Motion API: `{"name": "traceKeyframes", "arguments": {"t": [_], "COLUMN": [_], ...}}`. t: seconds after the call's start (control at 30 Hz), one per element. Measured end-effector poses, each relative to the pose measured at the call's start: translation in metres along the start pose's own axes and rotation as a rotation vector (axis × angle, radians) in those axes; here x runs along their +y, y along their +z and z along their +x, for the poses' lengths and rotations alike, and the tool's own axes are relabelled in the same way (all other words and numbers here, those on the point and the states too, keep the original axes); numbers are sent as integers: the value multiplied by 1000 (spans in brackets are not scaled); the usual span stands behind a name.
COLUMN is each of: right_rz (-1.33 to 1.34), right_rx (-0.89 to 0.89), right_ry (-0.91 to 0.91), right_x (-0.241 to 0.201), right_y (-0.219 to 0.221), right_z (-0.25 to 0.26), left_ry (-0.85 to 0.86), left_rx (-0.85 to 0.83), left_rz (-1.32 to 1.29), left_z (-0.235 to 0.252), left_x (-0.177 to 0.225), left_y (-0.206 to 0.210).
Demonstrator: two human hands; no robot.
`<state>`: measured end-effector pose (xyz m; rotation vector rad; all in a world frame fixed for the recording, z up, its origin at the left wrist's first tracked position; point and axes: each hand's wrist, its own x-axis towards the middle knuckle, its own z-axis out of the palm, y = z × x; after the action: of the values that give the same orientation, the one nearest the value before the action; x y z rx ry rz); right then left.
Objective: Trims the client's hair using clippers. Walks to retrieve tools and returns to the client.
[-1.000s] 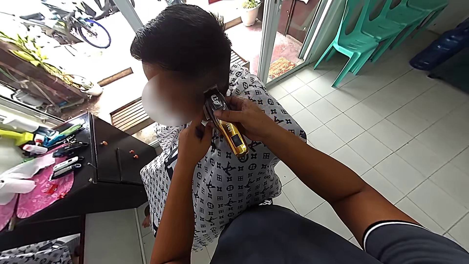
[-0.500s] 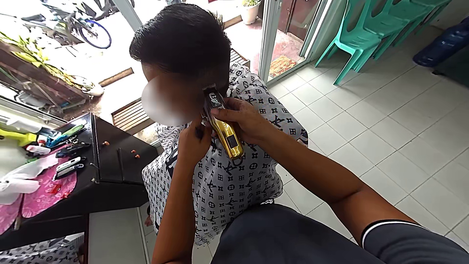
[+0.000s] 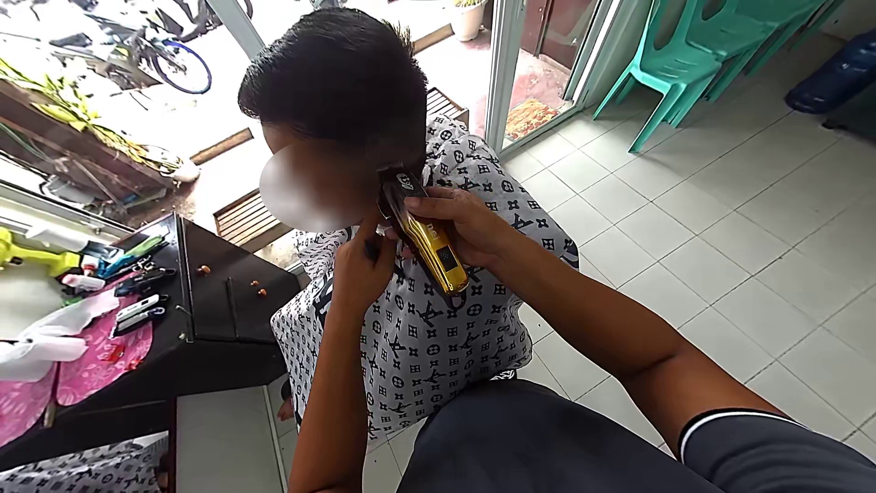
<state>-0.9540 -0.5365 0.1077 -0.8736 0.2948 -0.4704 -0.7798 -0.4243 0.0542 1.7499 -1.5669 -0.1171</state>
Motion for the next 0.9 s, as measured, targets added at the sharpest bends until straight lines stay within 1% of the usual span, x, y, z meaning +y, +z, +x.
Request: {"name": "traceKeyframes", "arguments": {"t": [0.1, 0.2, 0.27, 0.33, 0.4, 0.43, 0.5, 0.57, 0.6, 0.63, 0.7, 0.73, 0.77, 0.83, 0.9], "right_rz": [-5, 10, 25, 39, 94, 134, 197, 136, 80, 26, -53, -83, -108, -135, -168], "right_rx": [-8, -12, -18, -22, -26, -12, 3, 70, 88, 101, 117, 122, 112, 91, 75], "right_ry": [-86, -13, -5, -73, -164, -190, -177, -131, -112, -107, -129, -148, -165, -172, -157], "right_x": [0, 0, -1, -3, -2, -2, 2, 12, 18, 22, 24, 23, 21, 15, 7], "right_y": [1, -1, -2, -4, -8, -11, -21, -32, -37, -40, -43, -44, -46, -47, -47], "right_z": [0, 0, 2, 2, -2, -6, -18, -30, -35, -37, -40, -40, -40, -39, -35], "left_ry": [-9, -6, -5, -5, -15, -33, -84, -135, -153, -182, -248, -248, -228, -146, -59], "left_rx": [-11, 1, -8, -26, -16, 15, 122, 208, 240, 283, 394, 421, 415, 341, 253], "left_rz": [-22, 2, 4, -10, -84, -180, -527, -946, -1078, -1126, -1064, -1009, -967, -820, -539], "left_z": [0, -1, 0, -1, -4, -5, -1, 10, 17, 24, 37, 40, 41, 38, 34], "left_x": [1, 1, 0, 0, 6, 12, 28, 40, 45, 50, 58, 59, 58, 56, 55], "left_y": [1, 1, 1, 2, -2, -7, -25, -51, -64, -72, -77, -76, -75, -69, -57]}}
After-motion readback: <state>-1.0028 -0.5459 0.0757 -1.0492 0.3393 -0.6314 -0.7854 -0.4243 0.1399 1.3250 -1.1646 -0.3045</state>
